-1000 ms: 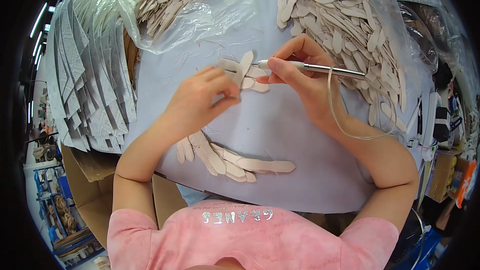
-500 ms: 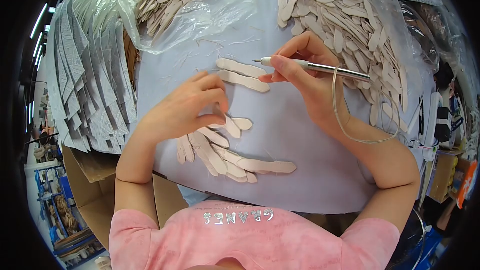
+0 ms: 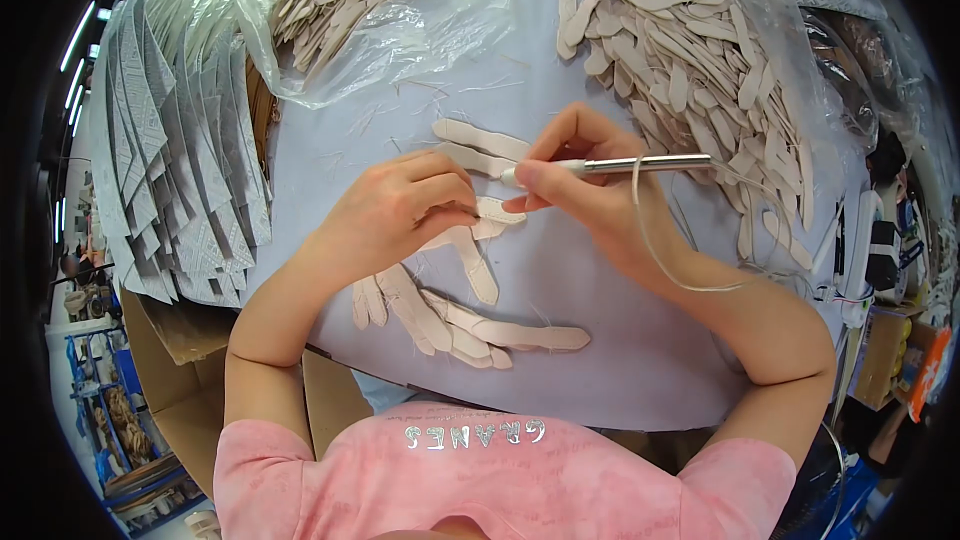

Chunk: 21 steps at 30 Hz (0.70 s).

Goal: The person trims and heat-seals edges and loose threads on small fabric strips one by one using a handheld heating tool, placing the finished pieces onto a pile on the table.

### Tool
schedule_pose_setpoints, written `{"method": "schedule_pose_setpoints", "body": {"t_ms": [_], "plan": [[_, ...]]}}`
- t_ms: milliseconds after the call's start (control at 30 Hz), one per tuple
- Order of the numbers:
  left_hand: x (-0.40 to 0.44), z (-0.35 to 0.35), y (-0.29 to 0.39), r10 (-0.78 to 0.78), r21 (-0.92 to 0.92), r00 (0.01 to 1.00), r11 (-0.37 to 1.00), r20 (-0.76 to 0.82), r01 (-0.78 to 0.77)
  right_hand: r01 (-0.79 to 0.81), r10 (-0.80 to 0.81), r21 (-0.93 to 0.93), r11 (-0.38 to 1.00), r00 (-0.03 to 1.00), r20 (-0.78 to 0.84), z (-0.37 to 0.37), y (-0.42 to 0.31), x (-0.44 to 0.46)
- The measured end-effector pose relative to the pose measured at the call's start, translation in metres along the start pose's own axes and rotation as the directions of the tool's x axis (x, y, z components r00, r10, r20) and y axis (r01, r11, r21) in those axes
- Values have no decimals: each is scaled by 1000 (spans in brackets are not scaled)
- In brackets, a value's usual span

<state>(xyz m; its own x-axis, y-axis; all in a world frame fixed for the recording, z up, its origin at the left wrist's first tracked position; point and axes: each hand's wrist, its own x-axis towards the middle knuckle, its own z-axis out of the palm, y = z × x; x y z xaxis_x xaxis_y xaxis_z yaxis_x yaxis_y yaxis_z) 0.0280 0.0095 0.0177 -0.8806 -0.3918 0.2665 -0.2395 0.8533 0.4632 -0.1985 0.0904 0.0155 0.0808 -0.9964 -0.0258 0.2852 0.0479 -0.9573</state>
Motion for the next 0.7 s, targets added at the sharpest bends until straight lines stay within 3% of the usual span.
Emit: {"method": "schedule_pose_setpoints", "body": {"t_ms": [67, 167, 333, 433, 467, 567, 700], "plan": [[1, 1, 1, -6, -13, 1000, 1000, -6, 6, -58, 58, -13, 998, 998, 21, -1, 1, 0], [3, 3, 10, 113, 226, 993, 968, -20, -105, -40, 42, 85, 996, 999, -24, -3, 5, 0], [-1, 15, 0, 234, 257, 971, 942, -45, -215, -7, 16, 120, 993, 997, -72, -5, 2, 1], [2, 14, -7, -45, -211, 994, 977, -95, 24, -104, 105, 23, 994, 994, -28, -3, 8, 2], [3, 13, -9, -47, -210, 994, 977, -96, 26, -105, 106, 23, 994, 994, -26, -3, 8, 2], [6, 7, -13, -133, -341, 990, 930, 42, 140, -141, 150, -256, 956, 988, 19, -1, 7, 4], [7, 6, -14, -166, -379, 984, 908, 65, 178, -137, 152, -286, 948, 988, 32, 1, 16, 2]]}}
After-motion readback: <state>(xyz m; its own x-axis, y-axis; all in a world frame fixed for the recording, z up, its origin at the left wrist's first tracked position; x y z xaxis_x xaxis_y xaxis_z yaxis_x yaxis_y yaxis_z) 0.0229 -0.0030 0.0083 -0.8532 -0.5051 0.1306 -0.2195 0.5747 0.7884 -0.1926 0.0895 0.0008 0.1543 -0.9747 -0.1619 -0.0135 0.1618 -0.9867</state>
